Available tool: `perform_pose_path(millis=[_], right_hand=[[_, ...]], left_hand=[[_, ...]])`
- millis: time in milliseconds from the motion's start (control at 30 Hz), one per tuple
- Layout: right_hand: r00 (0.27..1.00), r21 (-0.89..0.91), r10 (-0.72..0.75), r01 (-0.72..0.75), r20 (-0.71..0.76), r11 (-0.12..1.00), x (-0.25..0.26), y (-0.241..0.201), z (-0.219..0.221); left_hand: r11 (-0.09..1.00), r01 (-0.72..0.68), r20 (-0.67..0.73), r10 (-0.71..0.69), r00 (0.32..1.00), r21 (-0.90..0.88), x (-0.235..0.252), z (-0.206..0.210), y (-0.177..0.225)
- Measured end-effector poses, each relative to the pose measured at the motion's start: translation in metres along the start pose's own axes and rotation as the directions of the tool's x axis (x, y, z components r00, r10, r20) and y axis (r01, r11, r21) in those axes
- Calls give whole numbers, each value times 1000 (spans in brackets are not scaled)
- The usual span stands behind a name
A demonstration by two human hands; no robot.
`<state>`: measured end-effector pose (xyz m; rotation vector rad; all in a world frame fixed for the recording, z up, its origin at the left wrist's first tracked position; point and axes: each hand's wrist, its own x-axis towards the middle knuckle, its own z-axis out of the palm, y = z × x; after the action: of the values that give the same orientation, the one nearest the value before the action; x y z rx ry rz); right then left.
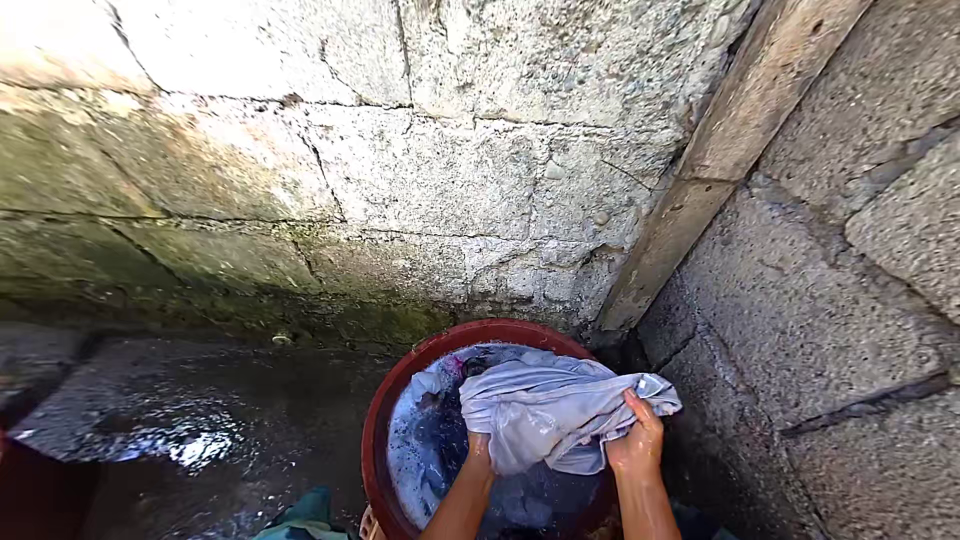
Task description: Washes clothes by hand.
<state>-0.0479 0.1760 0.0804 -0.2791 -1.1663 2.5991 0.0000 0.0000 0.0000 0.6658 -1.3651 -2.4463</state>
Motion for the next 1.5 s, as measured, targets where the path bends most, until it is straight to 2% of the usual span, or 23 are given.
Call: perform_pose_path(millis=[100, 267, 300, 367, 433, 500, 533, 567, 600, 633, 700, 767, 800, 867, 933, 1000, 1100, 1200, 1267, 1333, 1433, 1467, 1500], right_hand=[[973, -102, 155, -174, -169, 979, 18, 52, -37], [867, -340, 483, -494, -122, 800, -33, 89, -62], [864, -340, 496, -495, -93, 799, -42, 92, -67], [897, -267, 443, -428, -4, 864, -44, 104, -74], [953, -190, 283, -260, 104, 947, -33, 111, -71], [980, -143, 159, -141, 122, 980, -20, 99, -53], [985, -120, 127, -114, 112, 986, -14, 91, -43], [987, -104, 132, -122, 94, 987, -10, 82, -32], [984, -107, 158, -149, 84, 983, -8, 74, -22], [980, -126, 187, -177, 71, 976, -9, 69, -15], [969, -173, 227, -209, 95, 962, -16, 68, -10], [963, -208, 227, -195, 147, 959, -28, 70, -9], [958, -214, 215, -173, 188, 961, -34, 68, -8], [944, -212, 187, -131, 271, 969, -38, 62, -2], [949, -242, 172, -107, 266, 964, -36, 59, -4], [970, -279, 170, -117, 175, 953, -30, 54, -3], [980, -261, 197, -183, 28, 948, -18, 58, 2], [960, -316, 279, -263, 6, 912, -20, 72, -5], [939, -379, 337, -290, 63, 879, -24, 80, -15], [901, -493, 406, -287, 152, 822, -26, 85, -29], [819, -661, 574, -414, 30, 626, -33, 76, -32], [812, -702, 584, -419, -5, 576, -34, 77, -35], [852, -719, 524, -361, 5, 594, -33, 92, -49]], left_hand=[[999, -25, -3, 25, 1000, -23, -7, 11, 14], [993, 32, 0, -32, 999, 118, -39, 3, 17], [995, 49, 4, -50, 999, 90, -43, -1, 16], [991, 90, -16, -92, 996, -101, -41, -6, 10], [952, 167, 29, -165, 986, -256, -28, -18, 5], [958, 270, 90, -262, 961, -100, -12, -42, 5], [940, 319, 118, -332, 936, 119, -4, -54, 10], [867, 354, 137, -421, 896, 351, 5, -66, 17], [789, 391, 152, -511, 846, 475, 14, -80, 22], [753, 435, 146, -566, 812, 494, 20, -90, 24], [763, 550, 93, -609, 788, 338, 19, -90, 28], [772, 630, 59, -635, 770, 89, 18, -69, 26], [782, 623, 96, -618, 780, -24, 18, -58, 24], [859, 447, 193, -408, 892, -249, 21, -30, 25], [882, 274, 166, -226, 960, -382, 19, -14, 35], [916, 170, 73, -154, 985, -364, 19, -5, 52], [993, 9, 36, -5, 999, -119, 22, 4, 73], [980, -168, 212, 143, 967, 107, 20, 11, 87], [958, -231, 348, 162, 923, 168, 16, 15, 94], [952, -242, 470, 129, 873, 188, 11, 13, 98], [962, -210, 613, 59, 788, 177, 4, 4, 100], [970, -184, 644, 38, 764, 161, 3, 0, 99], [981, -140, 652, 17, 758, 138, 0, -3, 98]])
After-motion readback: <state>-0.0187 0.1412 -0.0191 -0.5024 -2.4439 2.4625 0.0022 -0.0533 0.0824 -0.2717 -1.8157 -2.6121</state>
